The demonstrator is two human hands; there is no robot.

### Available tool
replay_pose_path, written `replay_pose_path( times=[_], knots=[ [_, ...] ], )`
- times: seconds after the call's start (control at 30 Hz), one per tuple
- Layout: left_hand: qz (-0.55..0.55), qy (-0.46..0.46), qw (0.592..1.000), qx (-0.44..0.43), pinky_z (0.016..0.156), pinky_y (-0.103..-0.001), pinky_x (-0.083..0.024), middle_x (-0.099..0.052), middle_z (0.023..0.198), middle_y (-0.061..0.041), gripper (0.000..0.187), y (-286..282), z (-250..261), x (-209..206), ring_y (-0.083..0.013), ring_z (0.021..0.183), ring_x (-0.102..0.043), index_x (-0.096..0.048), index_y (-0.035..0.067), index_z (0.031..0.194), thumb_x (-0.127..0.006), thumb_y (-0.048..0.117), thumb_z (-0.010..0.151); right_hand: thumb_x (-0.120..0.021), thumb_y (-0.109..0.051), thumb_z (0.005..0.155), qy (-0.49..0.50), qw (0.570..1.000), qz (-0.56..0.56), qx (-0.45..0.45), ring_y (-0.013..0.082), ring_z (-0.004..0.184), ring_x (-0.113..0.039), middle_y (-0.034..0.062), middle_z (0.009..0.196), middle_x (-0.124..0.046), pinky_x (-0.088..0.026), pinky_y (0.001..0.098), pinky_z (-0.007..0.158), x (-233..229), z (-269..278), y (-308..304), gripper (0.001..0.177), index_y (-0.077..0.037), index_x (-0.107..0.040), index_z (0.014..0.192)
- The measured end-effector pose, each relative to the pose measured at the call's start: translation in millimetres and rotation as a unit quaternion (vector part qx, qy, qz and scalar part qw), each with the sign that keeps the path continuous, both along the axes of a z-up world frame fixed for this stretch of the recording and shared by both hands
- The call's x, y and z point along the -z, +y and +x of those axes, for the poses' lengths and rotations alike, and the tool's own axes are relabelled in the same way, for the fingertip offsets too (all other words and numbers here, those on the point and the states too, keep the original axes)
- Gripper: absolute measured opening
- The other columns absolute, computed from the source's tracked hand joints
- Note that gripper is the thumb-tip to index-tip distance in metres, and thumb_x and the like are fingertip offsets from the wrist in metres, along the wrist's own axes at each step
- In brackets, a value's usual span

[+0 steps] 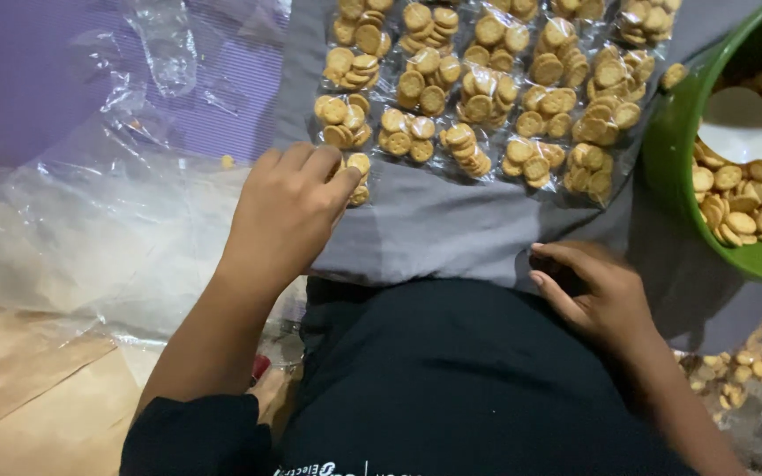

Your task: Packaging small round snacks from a bowl into individual plastic bags using a spoon

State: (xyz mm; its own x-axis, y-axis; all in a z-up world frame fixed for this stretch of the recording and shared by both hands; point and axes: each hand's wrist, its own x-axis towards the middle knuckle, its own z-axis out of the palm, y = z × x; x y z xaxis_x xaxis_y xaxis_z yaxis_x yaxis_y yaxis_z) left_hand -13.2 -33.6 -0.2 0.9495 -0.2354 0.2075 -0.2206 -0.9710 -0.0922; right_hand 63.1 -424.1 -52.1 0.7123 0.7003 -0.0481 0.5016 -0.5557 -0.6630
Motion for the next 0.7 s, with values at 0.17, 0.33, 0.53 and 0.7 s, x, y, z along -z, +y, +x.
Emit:
replay_pose_path(
  times=[0.17, 0.33, 0.53, 0.7],
  knots=[
    [-0.033, 0.007, 0.999, -0.009, 0.063, -0.039, -0.043, -0.066, 0.098, -0.006, 0.021, 8, -3, 3, -0.0264, 0.081, -0.063, -0.069, 0.015, 0.1, -0.066, 0.006, 0.082, -0.075, -0.021, 0.093, 0.017, 0.999, 0.013, 0.03, 0.0154, 0.102, -0.073, 0.0053, 0.113, -0.077, -0.053, 0.0271, 0.093, 10, -4, -2, 0.031, -0.011, -0.075, 0.122],
    [-0.17, 0.034, 0.985, 0.008, 0.082, -0.044, -0.052, -0.068, 0.122, -0.014, 0.066, 36, -4, 11, -0.0314, 0.108, -0.067, -0.068, 0.007, 0.12, -0.096, 0.035, 0.068, -0.074, -0.019, 0.093, 0.038, 0.998, 0.011, 0.057, 0.0108, 0.1, -0.071, 0.0025, 0.112, -0.077, -0.049, 0.0225, 0.096, 37, -4, -13, 0.029, -0.013, -0.075, 0.121],
    [-0.443, -0.038, 0.851, -0.281, 0.069, -0.032, -0.053, -0.071, 0.1, -0.005, 0.028, 147, 1, 64, -0.0182, 0.089, -0.068, -0.064, 0.012, 0.124, -0.072, 0.014, 0.097, -0.072, -0.015, 0.095, 0.007, 0.997, 0.025, 0.075, 0.0147, 0.1, -0.07, 0.0058, 0.108, -0.076, -0.052, 0.027, 0.095, 34, -5, -3, 0.019, -0.007, -0.076, 0.112],
    [-0.417, 0.101, 0.764, -0.482, 0.085, -0.044, -0.054, -0.069, 0.118, -0.008, 0.039, 196, 27, 152, -0.0254, 0.106, -0.066, -0.059, 0.01, 0.132, -0.066, 0.029, 0.098, -0.073, -0.015, 0.094, 0.022, 0.995, 0.009, 0.101, 0.0126, 0.095, -0.07, 0.0061, 0.105, -0.077, -0.051, 0.0227, 0.091, 44, -8, -4, 0.019, -0.009, -0.076, 0.111]
  ],
)
